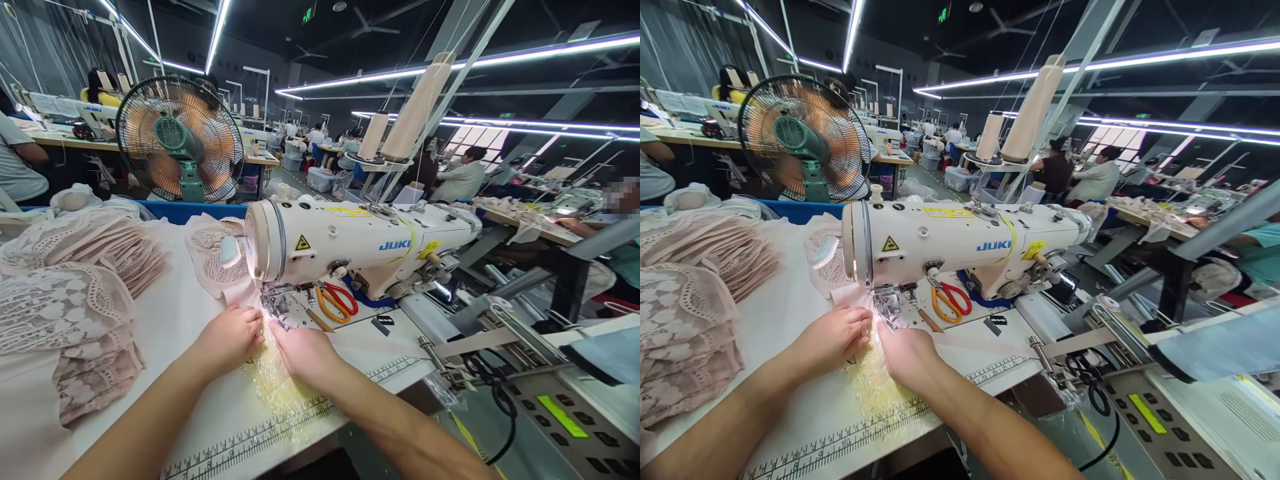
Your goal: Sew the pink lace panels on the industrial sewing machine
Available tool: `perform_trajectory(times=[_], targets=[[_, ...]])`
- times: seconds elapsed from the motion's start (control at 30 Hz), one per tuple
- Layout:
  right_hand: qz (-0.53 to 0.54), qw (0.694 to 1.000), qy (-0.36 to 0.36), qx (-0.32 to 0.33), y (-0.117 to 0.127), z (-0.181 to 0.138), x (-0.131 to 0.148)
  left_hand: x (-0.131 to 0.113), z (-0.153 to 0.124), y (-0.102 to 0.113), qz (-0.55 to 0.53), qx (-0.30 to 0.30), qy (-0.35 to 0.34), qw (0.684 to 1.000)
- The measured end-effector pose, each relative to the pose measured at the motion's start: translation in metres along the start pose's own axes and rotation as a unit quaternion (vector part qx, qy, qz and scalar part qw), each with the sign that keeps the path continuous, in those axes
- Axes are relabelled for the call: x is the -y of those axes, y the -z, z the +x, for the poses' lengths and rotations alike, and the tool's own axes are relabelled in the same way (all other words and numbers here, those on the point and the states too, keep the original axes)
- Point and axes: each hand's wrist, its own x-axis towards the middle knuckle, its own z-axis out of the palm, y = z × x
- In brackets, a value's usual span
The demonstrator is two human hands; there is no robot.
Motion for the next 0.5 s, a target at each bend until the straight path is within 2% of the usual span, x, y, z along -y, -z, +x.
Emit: perform_trajectory(times=[0.1, 0.23, 0.4, 0.5], targets=[[0.008, 1.0, 0.009, -0.018, -0.006, -0.007, -0.001, 0.006, 0.0, -0.004, 0.006, -0.002, 0.013, 1.0], [0.023, 0.997, 0.032, -0.062, -0.026, -0.019, -0.007, 0.01, -0.002, -0.008, 0.043, 0.023, 0.052, 0.997], [0.065, 0.986, 0.062, -0.14, -0.051, -0.03, -0.015, 0.013, -0.002, -0.008, 0.083, 0.015, 0.133, 0.988], [0.102, 0.975, 0.07, -0.184, -0.055, -0.03, -0.017, 0.016, -0.002, -0.003, 0.083, -0.005, 0.215, 0.973]])
